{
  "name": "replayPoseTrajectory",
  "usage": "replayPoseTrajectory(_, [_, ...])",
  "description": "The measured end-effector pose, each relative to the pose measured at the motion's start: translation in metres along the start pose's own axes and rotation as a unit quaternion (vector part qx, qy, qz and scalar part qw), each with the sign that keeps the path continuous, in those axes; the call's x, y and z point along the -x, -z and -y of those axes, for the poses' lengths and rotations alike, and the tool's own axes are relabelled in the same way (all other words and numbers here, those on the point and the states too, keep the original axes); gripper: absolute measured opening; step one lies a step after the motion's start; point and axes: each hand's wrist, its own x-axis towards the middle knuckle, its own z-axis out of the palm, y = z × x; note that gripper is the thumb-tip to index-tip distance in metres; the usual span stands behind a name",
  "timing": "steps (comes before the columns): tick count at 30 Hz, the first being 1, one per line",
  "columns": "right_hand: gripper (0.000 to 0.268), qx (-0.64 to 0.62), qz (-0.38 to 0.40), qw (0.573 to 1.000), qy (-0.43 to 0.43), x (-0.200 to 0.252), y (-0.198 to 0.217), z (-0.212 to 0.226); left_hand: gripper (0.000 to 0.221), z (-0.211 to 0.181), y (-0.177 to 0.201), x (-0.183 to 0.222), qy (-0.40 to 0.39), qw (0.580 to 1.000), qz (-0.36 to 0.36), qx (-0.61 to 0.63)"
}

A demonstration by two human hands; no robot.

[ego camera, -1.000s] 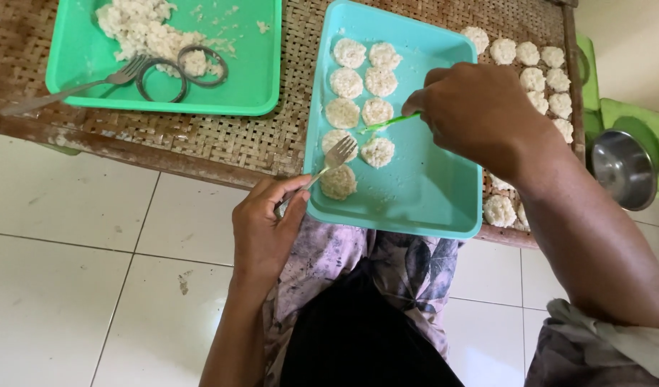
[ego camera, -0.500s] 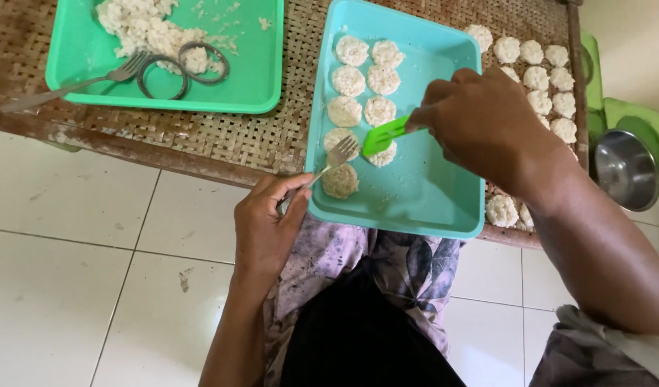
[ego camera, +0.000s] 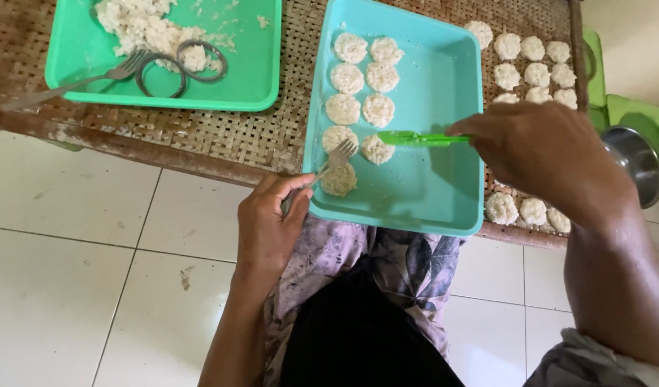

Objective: Arrange small white food patties from a blue tray onto a woven drying rack using a fork and spatula.

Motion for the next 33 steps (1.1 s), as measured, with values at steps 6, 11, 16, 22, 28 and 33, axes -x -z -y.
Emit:
replayPoseTrajectory(6, [0.029,-0.168,0.056,0.982,-0.063,0.0,-0.007,0.005,0.025,-0.003,-0.005,-0.002,-0.019,0.999,0.005,-0.027])
replayPoseTrajectory(11, [0.038,-0.265,0.148,0.934,-0.189,-0.003,-0.003,-0.026,0.025,-0.015,-0.001,0.0,-0.002,0.998,0.039,-0.049])
replayPoseTrajectory(16, [0.038,-0.212,0.201,0.933,-0.212,-0.009,-0.041,-0.08,0.025,-0.018,-0.005,-0.003,0.07,0.987,0.097,-0.103])
replayPoseTrajectory(22, [0.031,-0.208,0.189,0.943,-0.177,-0.023,-0.068,-0.11,0.026,-0.024,-0.008,-0.006,0.105,0.974,0.12,-0.159])
replayPoseTrajectory(28, [0.033,-0.109,0.209,0.951,-0.199,-0.04,-0.065,-0.099,0.025,-0.032,-0.008,-0.003,0.056,0.983,0.083,-0.151])
replayPoseTrajectory(33, [0.03,-0.107,0.21,0.953,-0.19,-0.049,-0.059,-0.082,0.024,-0.034,-0.01,-0.005,0.049,0.985,0.067,-0.15])
